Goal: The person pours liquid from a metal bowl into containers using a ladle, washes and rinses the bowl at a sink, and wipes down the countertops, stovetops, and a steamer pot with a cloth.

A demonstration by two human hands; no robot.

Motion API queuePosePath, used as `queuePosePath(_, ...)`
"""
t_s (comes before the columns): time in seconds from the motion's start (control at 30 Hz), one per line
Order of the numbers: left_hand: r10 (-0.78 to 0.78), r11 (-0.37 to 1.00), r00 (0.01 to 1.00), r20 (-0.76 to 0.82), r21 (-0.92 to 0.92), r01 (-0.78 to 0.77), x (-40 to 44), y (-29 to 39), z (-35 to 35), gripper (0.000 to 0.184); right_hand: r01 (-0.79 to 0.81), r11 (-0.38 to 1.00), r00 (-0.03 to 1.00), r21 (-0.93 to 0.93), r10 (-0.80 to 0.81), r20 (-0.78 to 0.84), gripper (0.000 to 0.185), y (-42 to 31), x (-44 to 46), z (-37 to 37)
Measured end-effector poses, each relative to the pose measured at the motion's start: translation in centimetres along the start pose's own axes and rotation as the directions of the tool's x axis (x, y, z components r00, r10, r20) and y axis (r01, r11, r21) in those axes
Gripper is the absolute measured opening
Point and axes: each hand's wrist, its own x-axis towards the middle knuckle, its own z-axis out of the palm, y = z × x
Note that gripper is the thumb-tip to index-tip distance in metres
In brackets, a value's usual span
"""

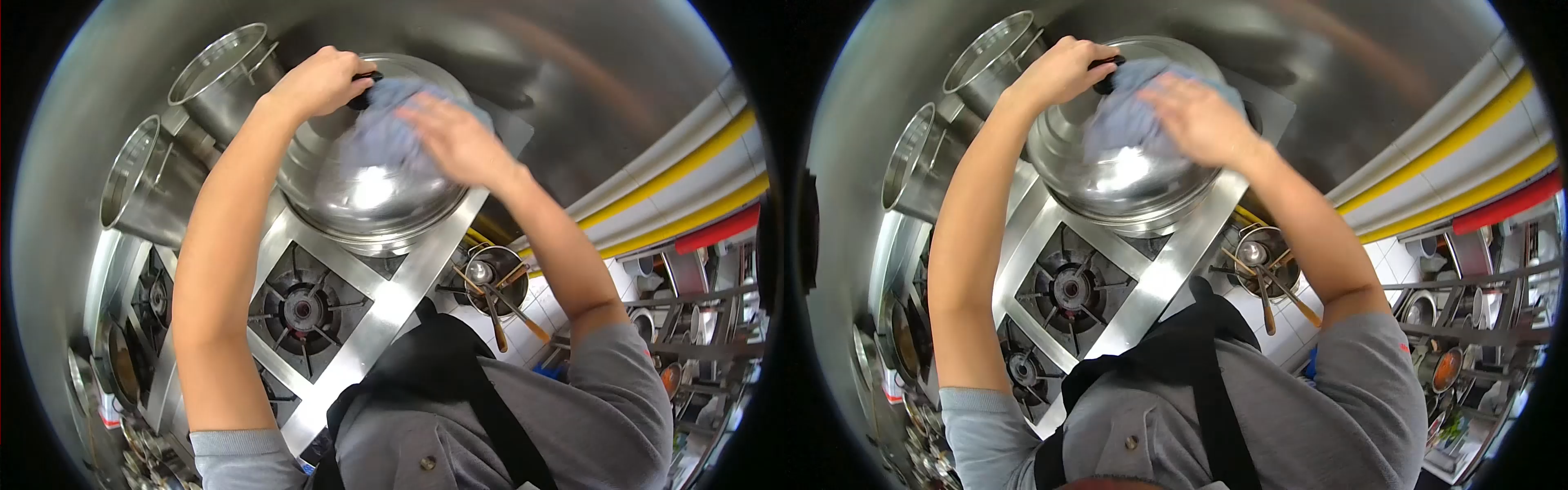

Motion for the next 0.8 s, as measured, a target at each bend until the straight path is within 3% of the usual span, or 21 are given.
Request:
queuePosePath(0.1,-0.038,0.999,0.999,0.017,0.019,0.038,-0.2,0.5,-0.1,0.028,-0.248,0.956,0.968,0.158,0.252,-0.004,0.041,4.1,3.9,0.6)
queuePosePath(0.2,-0.024,0.998,1.000,-0.006,0.062,0.024,-0.2,0.5,0.3,0.027,-0.352,0.928,0.934,0.123,0.340,0.114,0.039,3.6,5.7,0.4)
queuePosePath(0.3,-0.046,0.995,0.999,0.026,0.088,0.043,0.0,0.7,0.6,0.027,-0.232,0.957,0.972,0.174,0.234,0.006,0.038,1.8,3.0,0.5)
queuePosePath(0.37,-0.055,0.993,0.998,0.044,0.106,0.050,0.0,0.5,0.6,0.027,-0.018,0.974,0.996,0.224,0.038,-0.085,0.037,1.9,1.7,0.5)
queuePosePath(0.43,-0.004,1.000,0.999,-0.043,0.015,0.004,-0.3,0.4,0.9,0.027,-0.099,0.959,0.994,0.264,0.107,-0.016,0.037,3.4,4.1,0.4)
queuePosePath(0.5,-0.040,0.999,0.999,-0.019,0.021,0.040,-0.2,0.6,1.0,0.027,-0.320,0.937,0.939,0.136,0.296,0.173,0.038,3.5,7.6,0.1)
queuePosePath(0.63,-0.040,0.999,0.998,-0.040,0.008,0.041,-0.2,0.4,1.3,0.027,-0.331,0.938,0.925,0.097,0.303,0.229,0.036,2.9,7.4,0.4)
queuePosePath(0.7,-0.019,1.000,0.998,-0.063,0.003,0.019,-0.4,0.0,2.0,0.028,0.034,0.985,0.998,0.168,-0.042,0.044,0.036,4.3,3.4,0.7)
queuePosePath(0.73,-0.006,1.000,0.993,-0.120,0.002,0.006,-0.5,-0.3,2.5,0.028,0.043,0.985,0.998,0.167,-0.050,0.039,0.036,5.2,2.8,0.2)
queuePosePath(0.8,-0.010,0.999,0.983,-0.183,-0.033,0.004,-0.7,0.0,2.5,0.029,0.039,0.936,0.995,0.351,-0.068,0.072,0.039,6.5,2.1,-0.6)
